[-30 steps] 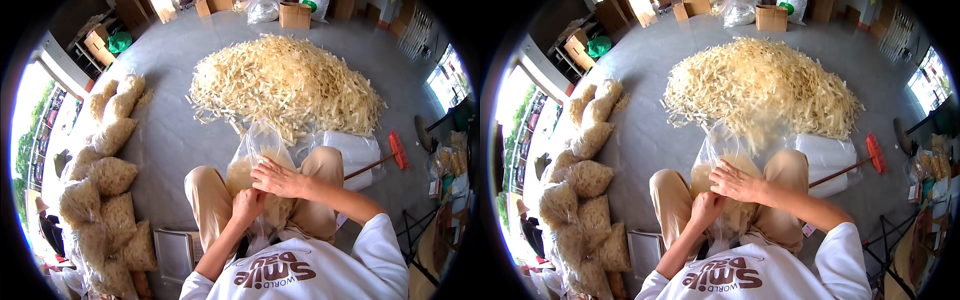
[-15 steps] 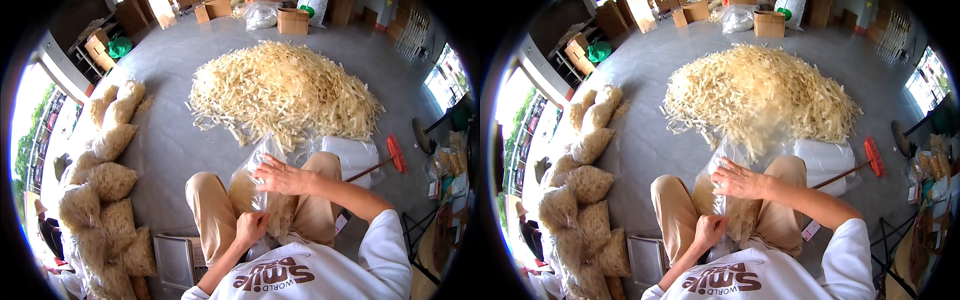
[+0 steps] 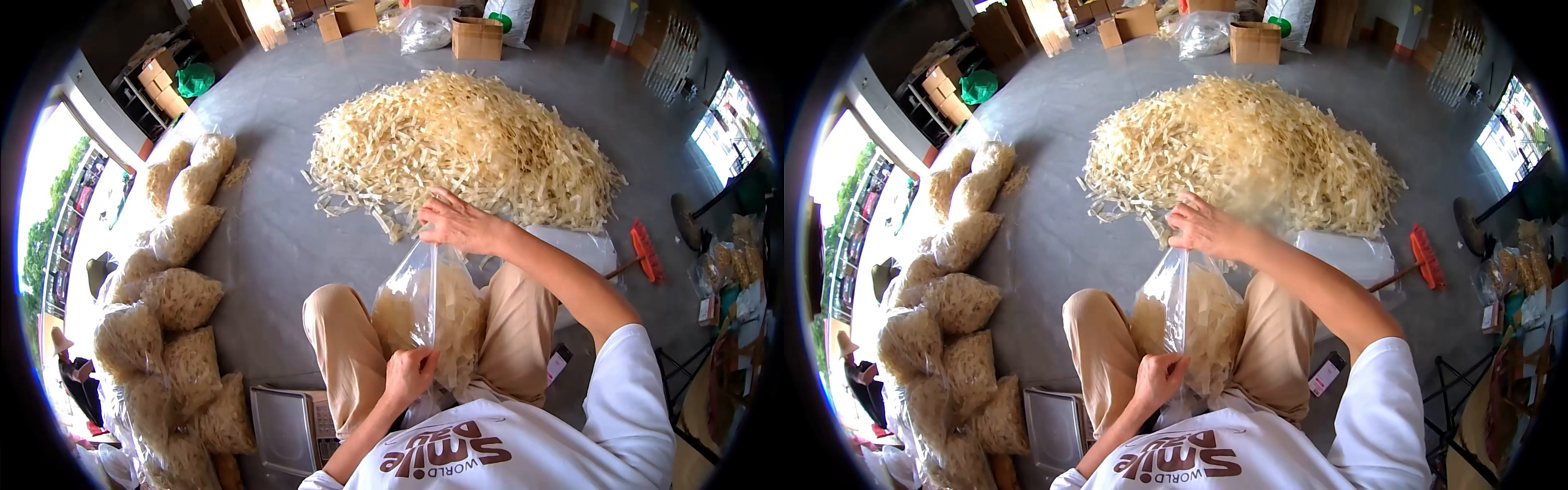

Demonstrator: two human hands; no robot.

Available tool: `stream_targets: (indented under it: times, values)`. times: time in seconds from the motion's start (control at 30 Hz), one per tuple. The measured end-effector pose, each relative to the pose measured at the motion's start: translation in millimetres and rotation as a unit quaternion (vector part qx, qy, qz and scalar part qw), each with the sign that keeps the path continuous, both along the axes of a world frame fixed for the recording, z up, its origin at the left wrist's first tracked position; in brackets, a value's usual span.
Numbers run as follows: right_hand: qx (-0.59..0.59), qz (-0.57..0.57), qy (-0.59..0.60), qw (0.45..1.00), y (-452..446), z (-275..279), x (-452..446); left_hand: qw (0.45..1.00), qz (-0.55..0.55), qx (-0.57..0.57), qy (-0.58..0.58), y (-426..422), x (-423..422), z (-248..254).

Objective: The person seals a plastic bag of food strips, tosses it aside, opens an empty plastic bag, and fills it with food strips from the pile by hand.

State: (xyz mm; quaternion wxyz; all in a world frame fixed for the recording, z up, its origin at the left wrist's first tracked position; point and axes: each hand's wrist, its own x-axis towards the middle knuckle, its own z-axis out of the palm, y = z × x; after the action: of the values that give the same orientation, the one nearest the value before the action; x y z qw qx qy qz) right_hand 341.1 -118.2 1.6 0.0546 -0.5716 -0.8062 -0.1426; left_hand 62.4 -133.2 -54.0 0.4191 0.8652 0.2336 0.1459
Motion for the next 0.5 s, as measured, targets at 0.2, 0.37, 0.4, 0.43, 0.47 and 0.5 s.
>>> stream_targets:
  times: [0.2,0.37,0.4,0.43,0.47,0.5]
  values:
    - [-0.03,-0.048,0.043,0.997,13.0,8.3,18.6,1.0,0.003,-0.011,0.011,1.2,-0.2,1.2]
    - [-0.02,-0.053,0.082,0.995,13.2,19.3,19.8,0.999,0.007,-0.015,0.043,1.5,-1.4,-9.1]
    - [0.011,-0.048,0.07,0.996,14.2,20.8,20.8,1.0,0.0,-0.02,0.019,-0.1,-2.2,-16.2]
    - [0.005,-0.096,0.13,0.987,18.2,16.9,31.5,1.0,-0.002,-0.024,-0.004,-1.1,-4.4,-20.3]
    - [-0.004,-0.138,0.189,0.972,21.3,11.1,47.4,1.0,-0.016,-0.001,0.027,-2.9,-6.8,-16.3]
    - [0.073,-0.146,0.136,0.977,18.2,7.1,71.8,1.0,-0.009,-0.022,0.009,-5.6,-9.7,-19.7]
